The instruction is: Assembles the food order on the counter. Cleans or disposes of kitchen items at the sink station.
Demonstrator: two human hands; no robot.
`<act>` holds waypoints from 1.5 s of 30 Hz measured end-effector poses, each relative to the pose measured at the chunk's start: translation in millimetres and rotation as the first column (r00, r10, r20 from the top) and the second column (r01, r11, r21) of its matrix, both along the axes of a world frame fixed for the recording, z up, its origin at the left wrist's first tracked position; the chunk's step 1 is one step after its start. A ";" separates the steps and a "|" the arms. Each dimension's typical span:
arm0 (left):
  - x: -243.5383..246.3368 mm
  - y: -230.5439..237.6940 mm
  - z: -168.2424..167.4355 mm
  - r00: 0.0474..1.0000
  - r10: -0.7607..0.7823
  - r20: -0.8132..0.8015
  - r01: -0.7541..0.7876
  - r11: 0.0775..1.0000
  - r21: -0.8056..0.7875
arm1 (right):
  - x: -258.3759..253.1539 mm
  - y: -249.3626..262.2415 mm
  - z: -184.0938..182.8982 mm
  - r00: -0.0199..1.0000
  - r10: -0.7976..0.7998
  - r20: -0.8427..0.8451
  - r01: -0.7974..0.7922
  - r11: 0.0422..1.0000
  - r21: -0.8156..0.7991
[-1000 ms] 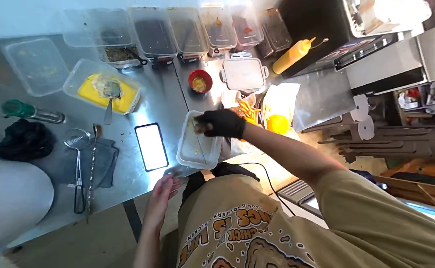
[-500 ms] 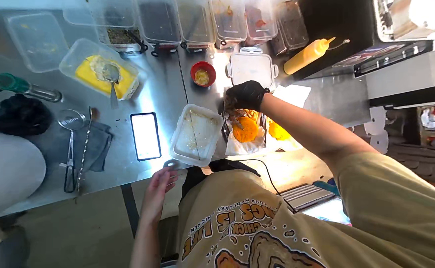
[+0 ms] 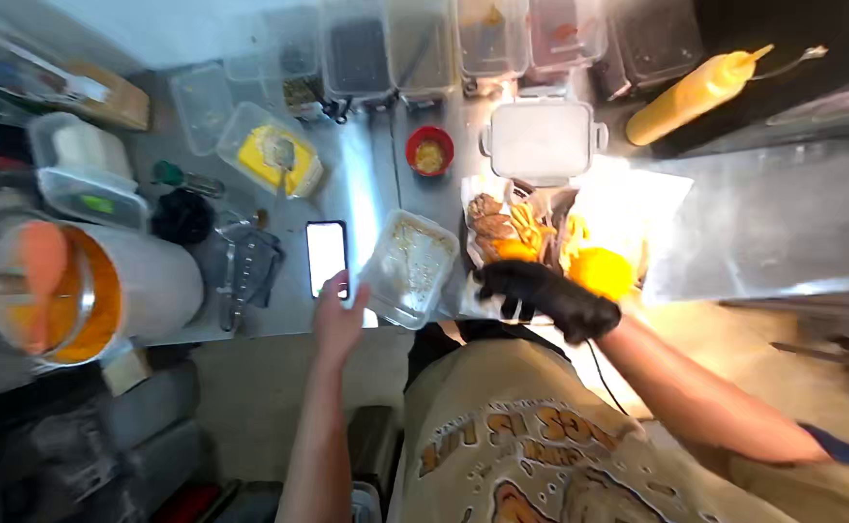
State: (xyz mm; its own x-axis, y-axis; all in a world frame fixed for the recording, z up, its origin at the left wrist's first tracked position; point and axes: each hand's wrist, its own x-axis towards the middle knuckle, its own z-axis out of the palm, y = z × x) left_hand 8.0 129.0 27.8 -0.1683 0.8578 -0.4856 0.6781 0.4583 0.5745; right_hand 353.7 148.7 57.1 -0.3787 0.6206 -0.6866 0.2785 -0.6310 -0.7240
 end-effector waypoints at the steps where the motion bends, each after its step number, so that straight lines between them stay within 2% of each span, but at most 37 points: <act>1: 8.5 13.8 2.5 0.997 -0.051 -0.055 0.049 0.998 -0.044 | -15.4 -10.0 -14.7 0.996 0.081 -0.047 -0.085 0.992 -0.095; 3: 17.8 32.2 6.6 0.980 -0.162 -0.116 0.139 0.973 -0.183 | -45.0 -20.9 -37.8 0.983 0.148 -0.109 -0.167 0.967 -0.193; 5: 15.3 44.9 18.5 0.967 -0.204 -0.156 0.164 0.959 -0.233 | -60.8 -20.6 -50.6 0.986 0.138 -0.095 -0.157 0.960 -0.231; 10: -45.7 96.4 53.7 0.956 -0.109 -0.274 0.094 0.993 -0.066 | -73.7 -15.8 -58.3 0.996 0.069 0.053 -0.062 0.990 -0.123; 13: -65.6 143.7 50.7 0.957 0.017 -0.288 -0.026 0.999 -0.027 | -83.7 -14.0 -64.4 0.993 0.015 0.113 -0.006 0.997 -0.076; 17: -76.7 188.9 7.8 0.960 0.278 -0.039 -0.279 0.959 -0.041 | -107.0 -13.5 -73.3 0.972 -0.077 0.224 0.086 0.996 -0.034; 21: -92.9 212.7 -5.4 0.983 0.180 -0.036 -0.183 0.974 -0.134 | -126.4 -18.2 -76.5 0.909 -0.178 0.376 0.123 0.978 0.166; 23: -111.0 225.1 -4.1 0.987 0.152 0.060 -0.139 0.973 -0.187 | -137.9 -13.5 -69.3 0.893 -0.314 0.322 0.247 0.941 0.231; 25: -129.4 232.6 2.8 0.968 0.189 0.163 -0.152 0.965 -0.215 | -142.7 -12.4 -68.3 0.880 -0.422 0.219 0.387 0.903 0.187; 29: -159.7 207.5 50.3 0.963 0.117 0.242 -0.084 0.986 -0.143 | -150.5 -17.3 -71.2 0.769 -0.638 0.046 0.639 0.769 0.003; 32: -159.7 163.9 81.6 0.912 0.061 0.405 -0.009 0.991 -0.131 | -158.8 -20.4 -67.8 0.710 -0.704 0.010 0.704 0.710 0.001; 34: -141.3 136.4 91.0 0.857 0.066 0.511 0.051 0.976 -0.213 | -168.0 -22.7 -65.6 0.660 -0.750 -0.039 0.751 0.659 0.031; 39: -72.1 87.1 72.7 0.695 0.181 0.695 0.196 0.883 -0.426 | -184.7 -27.6 -74.6 0.573 -0.803 -0.166 0.818 0.545 0.184; 43: -22.0 74.5 58.3 0.615 0.387 0.687 0.052 0.849 -0.526 | -186.8 -29.4 -74.3 0.530 -0.815 -0.235 0.846 0.487 0.217; 45: -0.4 73.8 55.7 0.605 0.428 0.671 -0.043 0.859 -0.510 | -182.7 -32.0 -71.2 0.520 -0.806 -0.284 0.854 0.485 0.186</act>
State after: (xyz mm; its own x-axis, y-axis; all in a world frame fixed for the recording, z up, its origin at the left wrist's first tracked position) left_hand 7.5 202.9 83.5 0.2477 0.5292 -0.8116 -0.0664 0.8450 0.5307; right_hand 171.0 116.8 -14.2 0.3419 0.8392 -0.4228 -0.3854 -0.2851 -0.8776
